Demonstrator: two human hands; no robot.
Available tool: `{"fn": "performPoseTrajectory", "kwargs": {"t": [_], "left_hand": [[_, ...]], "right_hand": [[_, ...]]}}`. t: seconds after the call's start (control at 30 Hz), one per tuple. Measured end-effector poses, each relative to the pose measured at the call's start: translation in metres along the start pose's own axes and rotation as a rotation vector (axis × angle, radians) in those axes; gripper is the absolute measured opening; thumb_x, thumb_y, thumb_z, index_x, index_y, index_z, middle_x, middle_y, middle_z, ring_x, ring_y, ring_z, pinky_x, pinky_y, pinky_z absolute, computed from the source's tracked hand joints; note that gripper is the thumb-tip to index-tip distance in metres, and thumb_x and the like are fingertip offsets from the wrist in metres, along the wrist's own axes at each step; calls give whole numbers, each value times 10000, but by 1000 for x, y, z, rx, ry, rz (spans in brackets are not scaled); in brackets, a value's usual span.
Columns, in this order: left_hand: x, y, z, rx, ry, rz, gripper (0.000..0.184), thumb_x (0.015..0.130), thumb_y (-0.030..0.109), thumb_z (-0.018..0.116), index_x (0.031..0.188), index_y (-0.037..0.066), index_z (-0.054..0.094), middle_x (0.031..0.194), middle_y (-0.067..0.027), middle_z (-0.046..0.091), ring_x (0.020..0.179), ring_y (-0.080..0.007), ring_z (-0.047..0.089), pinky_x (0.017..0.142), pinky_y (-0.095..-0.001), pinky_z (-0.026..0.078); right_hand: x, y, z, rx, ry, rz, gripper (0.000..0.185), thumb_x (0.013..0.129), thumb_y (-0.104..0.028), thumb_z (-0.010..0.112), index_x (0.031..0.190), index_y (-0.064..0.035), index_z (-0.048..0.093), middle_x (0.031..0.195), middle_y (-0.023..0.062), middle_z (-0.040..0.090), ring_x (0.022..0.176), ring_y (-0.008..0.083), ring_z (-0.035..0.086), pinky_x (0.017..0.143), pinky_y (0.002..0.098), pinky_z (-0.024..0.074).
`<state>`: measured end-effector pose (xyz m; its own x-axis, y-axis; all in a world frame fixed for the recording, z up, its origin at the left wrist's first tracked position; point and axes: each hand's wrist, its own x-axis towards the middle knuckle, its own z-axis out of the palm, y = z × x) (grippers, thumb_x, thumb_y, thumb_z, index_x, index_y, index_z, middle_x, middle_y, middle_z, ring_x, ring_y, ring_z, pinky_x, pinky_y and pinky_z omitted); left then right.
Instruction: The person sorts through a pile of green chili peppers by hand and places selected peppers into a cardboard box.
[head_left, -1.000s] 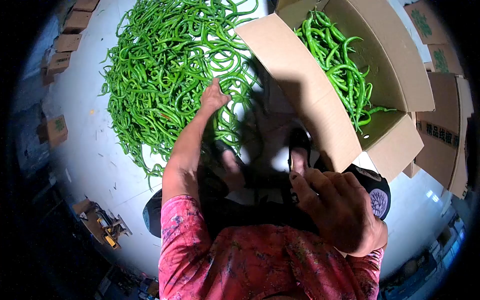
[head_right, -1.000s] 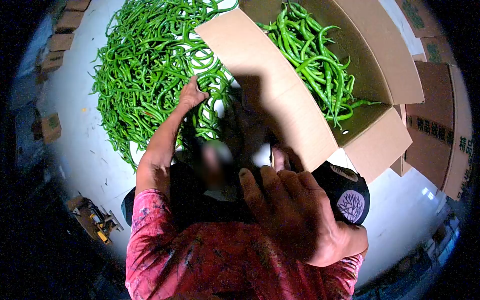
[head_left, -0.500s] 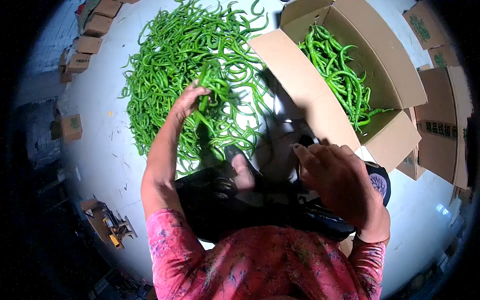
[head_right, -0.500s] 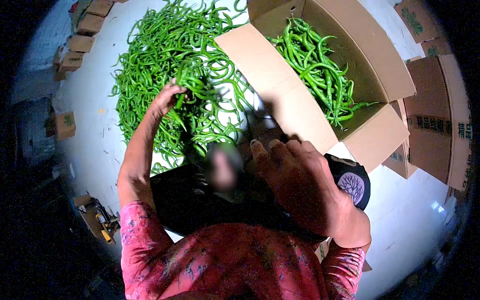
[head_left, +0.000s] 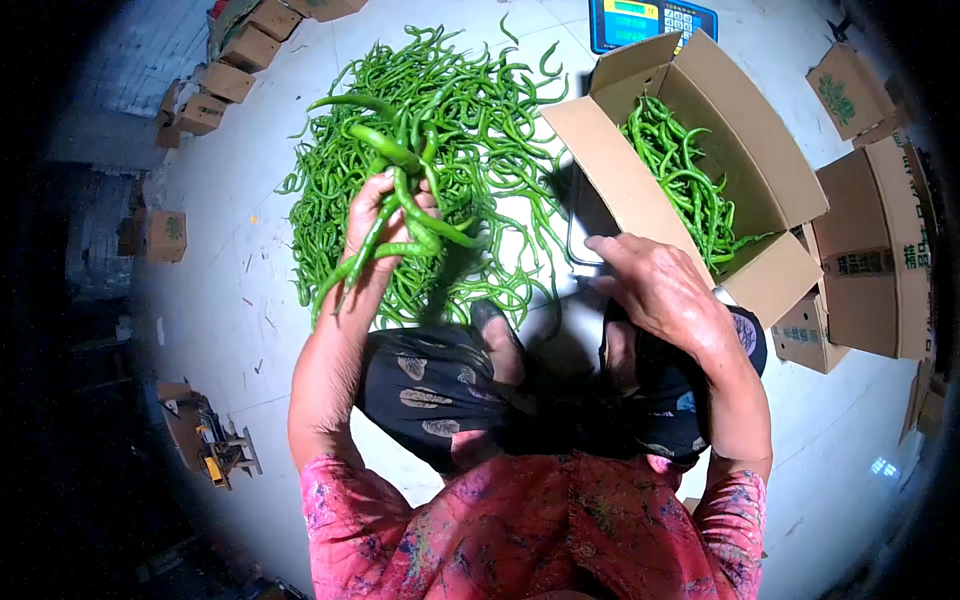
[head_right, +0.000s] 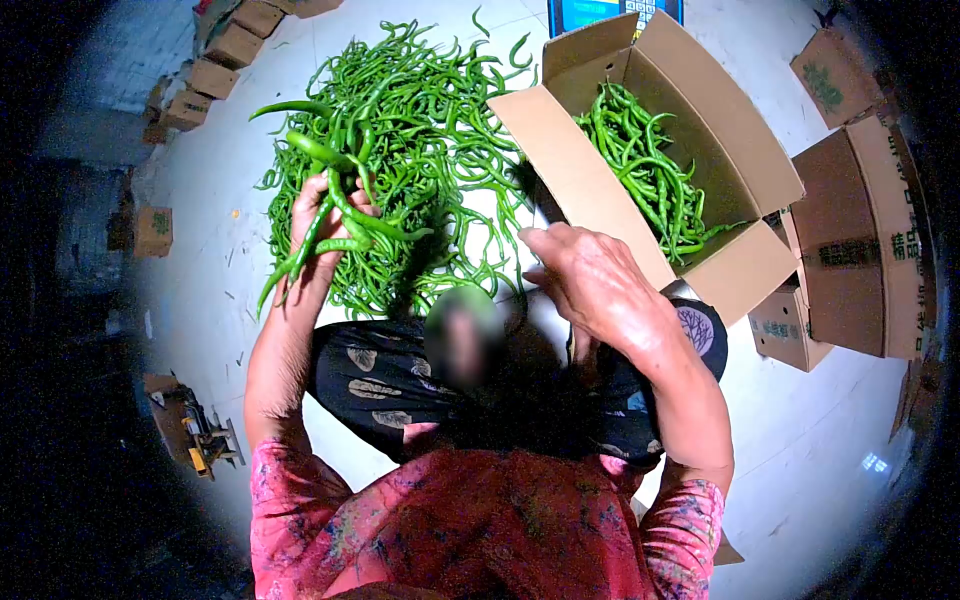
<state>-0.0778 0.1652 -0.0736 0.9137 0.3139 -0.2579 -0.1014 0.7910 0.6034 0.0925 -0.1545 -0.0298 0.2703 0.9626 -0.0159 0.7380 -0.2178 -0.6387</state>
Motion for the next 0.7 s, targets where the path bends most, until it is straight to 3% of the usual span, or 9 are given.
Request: {"fn": "performPoseTrajectory", "kwargs": {"t": [0.13, 0.23, 0.37, 0.4, 0.47, 0.5, 0.53, 0.63, 0.7], "left_hand": [[-21, -21, 33, -26, -19, 13, 309, 869, 247, 557, 1057, 2, 567, 901, -126, 579, 719, -193, 536, 634, -328, 461], [-30, -37, 44, -65, -68, 25, 316, 875, 234, 561, 1077, -10, 555, 918, -132, 576, 736, -191, 533, 635, -324, 460], [-28, -61, 46, -197, -206, 0, 285, 882, 205, 578, 1084, 4, 565, 918, -105, 590, 759, -189, 585, 665, -342, 520], [-27, -66, 46, -107, -108, 12, 290, 880, 211, 587, 1088, 9, 567, 929, -101, 599, 764, -190, 597, 672, -346, 533], [-26, -73, 51, 35, -9, 53, 302, 874, 206, 609, 1115, 29, 566, 961, -99, 618, 775, -189, 627, 702, -338, 568], [-30, -74, 69, 92, 117, 89, 330, 854, 125, 626, 1160, 36, 543, 986, -98, 623, 789, -186, 637, 721, -314, 571], [-26, -76, 72, 113, 99, 109, 354, 839, 85, 634, 1175, 39, 532, 993, -96, 623, 817, -186, 641, 729, -310, 573], [-27, -80, 83, 66, 59, 122, 387, 818, 2, 637, 1183, 43, 516, 1017, -102, 626, 874, -189, 654, 737, -321, 585], [-27, -79, 85, 94, 33, 121, 376, 825, -5, 625, 1181, 42, 515, 1027, -111, 628, 875, -193, 659, 732, -317, 585]], "right_hand": [[14, -9, 11, 197, 167, -172, 363, 853, -155, 632, 1175, -4, 558, 1016, 205, 630, 895, 399, 596, 778, 413, 477], [20, -25, 12, 336, 84, -99, 447, 841, -273, 662, 1200, -27, 558, 985, 185, 620, 834, 319, 626, 757, 400, 489], [28, -31, 34, 258, 147, -224, 573, 746, -358, 758, 1203, -74, 560, 1023, 137, 622, 842, 275, 635, 757, 372, 514], [29, -34, 39, 294, 106, -194, 582, 728, -370, 772, 1180, -71, 557, 1042, 128, 621, 864, 279, 635, 769, 378, 514], [33, -33, 53, 258, 118, -206, 508, 748, -307, 752, 1142, -49, 559, 1006, 156, 617, 864, 323, 620, 760, 402, 506], [34, -31, 58, 235, 128, -202, 475, 759, -280, 740, 1127, -42, 559, 982, 169, 613, 860, 339, 614, 751, 412, 503], [34, -31, 59, 223, 157, -241, 388, 781, -189, 699, 1104, -28, 557, 922, 191, 602, 841, 359, 603, 733, 431, 493], [39, -27, 66, 371, 231, -320, 338, 785, -132, 668, 1088, -23, 563, 902, 196, 599, 806, 369, 587, 702, 445, 475], [35, -25, 60, 466, 121, -187, 299, 801, -61, 600, 1097, -27, 575, 757, 121, 532, 673, 222, 530, 607, 355, 421]]}}
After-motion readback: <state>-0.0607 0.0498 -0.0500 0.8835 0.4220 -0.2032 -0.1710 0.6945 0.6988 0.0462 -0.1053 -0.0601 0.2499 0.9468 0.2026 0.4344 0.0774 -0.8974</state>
